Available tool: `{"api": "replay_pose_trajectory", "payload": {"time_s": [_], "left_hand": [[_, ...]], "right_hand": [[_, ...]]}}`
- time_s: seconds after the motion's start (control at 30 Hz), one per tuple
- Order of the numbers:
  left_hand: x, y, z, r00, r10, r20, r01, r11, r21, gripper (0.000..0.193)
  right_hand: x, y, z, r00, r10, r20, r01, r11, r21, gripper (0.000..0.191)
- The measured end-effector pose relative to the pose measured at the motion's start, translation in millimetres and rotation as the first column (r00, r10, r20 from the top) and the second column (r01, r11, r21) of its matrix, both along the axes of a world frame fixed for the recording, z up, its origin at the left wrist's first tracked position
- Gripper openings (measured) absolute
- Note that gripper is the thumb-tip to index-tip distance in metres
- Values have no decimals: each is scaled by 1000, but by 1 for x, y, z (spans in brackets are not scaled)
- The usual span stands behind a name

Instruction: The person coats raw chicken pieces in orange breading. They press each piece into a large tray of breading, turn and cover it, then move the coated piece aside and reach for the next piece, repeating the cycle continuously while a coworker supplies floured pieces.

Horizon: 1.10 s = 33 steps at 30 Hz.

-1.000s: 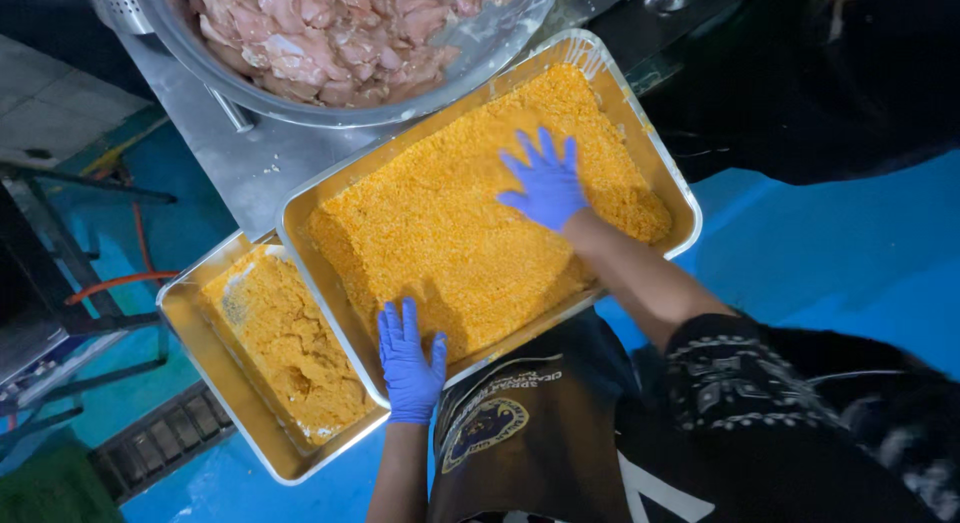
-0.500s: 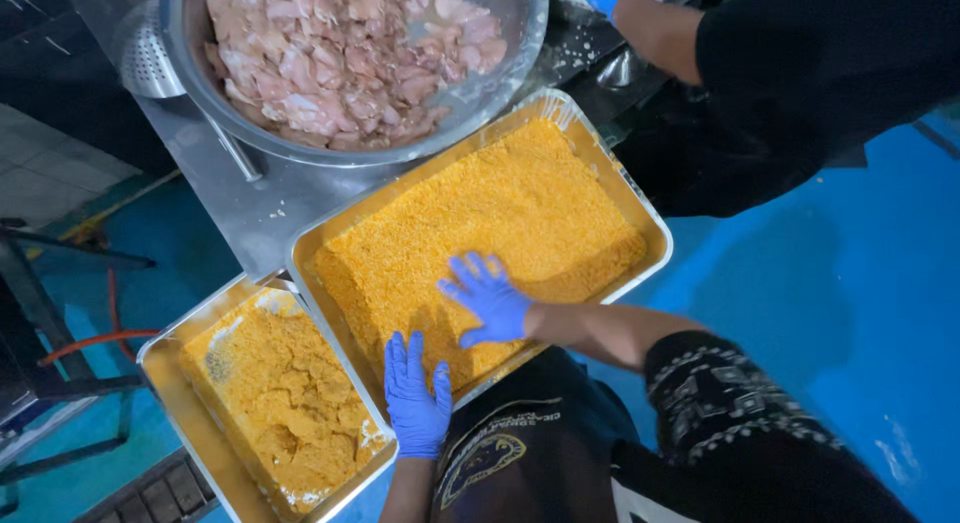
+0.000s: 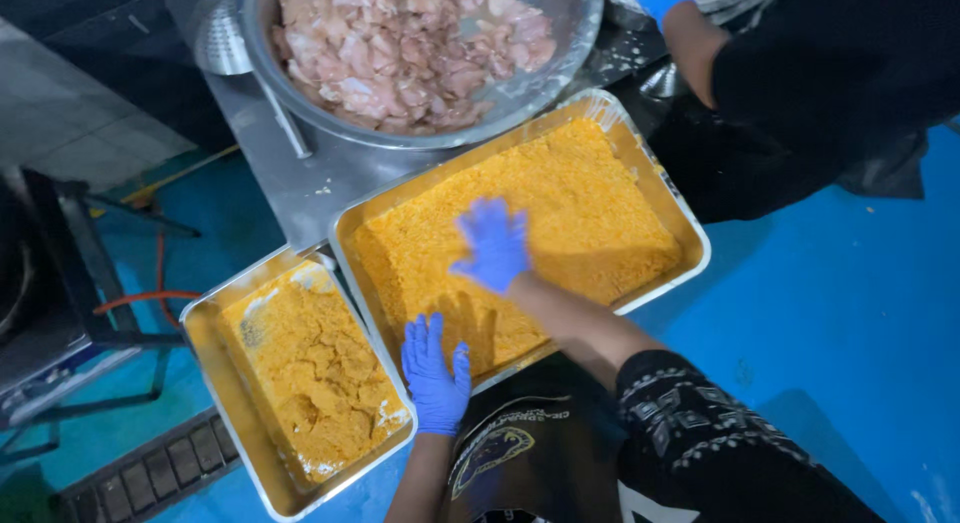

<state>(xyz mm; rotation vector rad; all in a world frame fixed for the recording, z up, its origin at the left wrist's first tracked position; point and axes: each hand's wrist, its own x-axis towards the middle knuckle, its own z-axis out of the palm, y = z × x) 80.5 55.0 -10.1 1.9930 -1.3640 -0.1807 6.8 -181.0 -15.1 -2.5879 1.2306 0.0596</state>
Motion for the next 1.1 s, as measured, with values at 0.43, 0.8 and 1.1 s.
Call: {"api": "replay_pose_trajectory", "payload": {"time_s": [0.43, 0.8, 1.1], "left_hand": [[10, 3, -30, 994, -30, 101, 25, 999, 47, 26], [2, 5, 7, 999, 25, -45, -27, 998, -52, 52], [8, 14, -15, 1000, 3, 11, -2, 998, -62, 23]], "right_hand": [[-30, -41, -23, 932, -358, 50, 360, 933, -26, 96], [34, 83, -2, 903, 428, -45, -419, 898, 131, 83], [-45, 39, -27, 989, 42, 144, -15, 983, -182, 16]]}}
